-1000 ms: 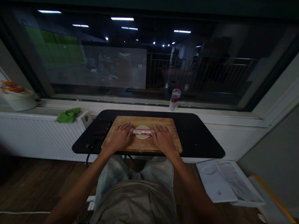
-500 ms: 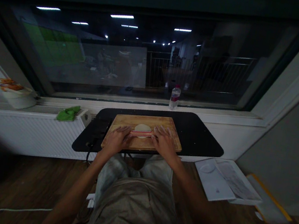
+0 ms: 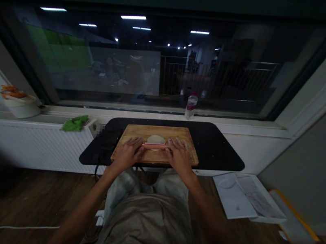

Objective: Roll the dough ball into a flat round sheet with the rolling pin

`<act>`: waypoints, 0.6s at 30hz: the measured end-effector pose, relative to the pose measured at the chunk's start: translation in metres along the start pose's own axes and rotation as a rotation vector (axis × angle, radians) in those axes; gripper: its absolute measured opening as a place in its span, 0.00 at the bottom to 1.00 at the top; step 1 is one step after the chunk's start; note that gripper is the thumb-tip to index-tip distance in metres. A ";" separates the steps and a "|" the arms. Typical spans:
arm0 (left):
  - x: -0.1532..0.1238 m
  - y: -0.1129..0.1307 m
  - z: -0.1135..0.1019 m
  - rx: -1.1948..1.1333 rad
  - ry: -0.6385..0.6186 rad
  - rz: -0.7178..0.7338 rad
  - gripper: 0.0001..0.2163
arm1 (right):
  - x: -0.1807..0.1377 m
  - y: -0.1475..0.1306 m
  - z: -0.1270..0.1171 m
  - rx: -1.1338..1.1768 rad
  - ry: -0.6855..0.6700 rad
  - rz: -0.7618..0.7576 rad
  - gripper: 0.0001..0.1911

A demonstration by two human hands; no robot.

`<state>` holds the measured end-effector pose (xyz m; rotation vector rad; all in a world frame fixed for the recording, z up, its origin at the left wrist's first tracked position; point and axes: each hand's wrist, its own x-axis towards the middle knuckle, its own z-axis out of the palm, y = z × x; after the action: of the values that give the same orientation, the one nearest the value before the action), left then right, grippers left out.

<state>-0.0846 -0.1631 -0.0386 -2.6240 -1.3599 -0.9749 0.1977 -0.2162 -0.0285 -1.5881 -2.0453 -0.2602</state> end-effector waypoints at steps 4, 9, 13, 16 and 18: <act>0.009 -0.005 0.003 0.006 -0.002 0.014 0.19 | 0.003 0.002 0.001 -0.033 -0.027 -0.022 0.29; 0.024 -0.011 0.009 0.063 -0.036 0.029 0.21 | 0.013 0.009 0.000 -0.061 -0.058 -0.055 0.32; 0.041 -0.013 0.013 0.147 -0.096 -0.023 0.24 | 0.029 0.014 0.000 -0.107 -0.089 -0.057 0.31; 0.057 -0.013 0.011 0.189 -0.165 -0.054 0.26 | 0.044 0.014 0.000 -0.144 -0.142 -0.020 0.32; 0.067 -0.012 0.008 0.212 -0.205 -0.058 0.26 | 0.052 0.013 0.000 -0.156 -0.164 0.003 0.32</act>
<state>-0.0614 -0.1045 -0.0121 -2.5931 -1.4956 -0.5416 0.2009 -0.1686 -0.0035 -1.7574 -2.1926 -0.3043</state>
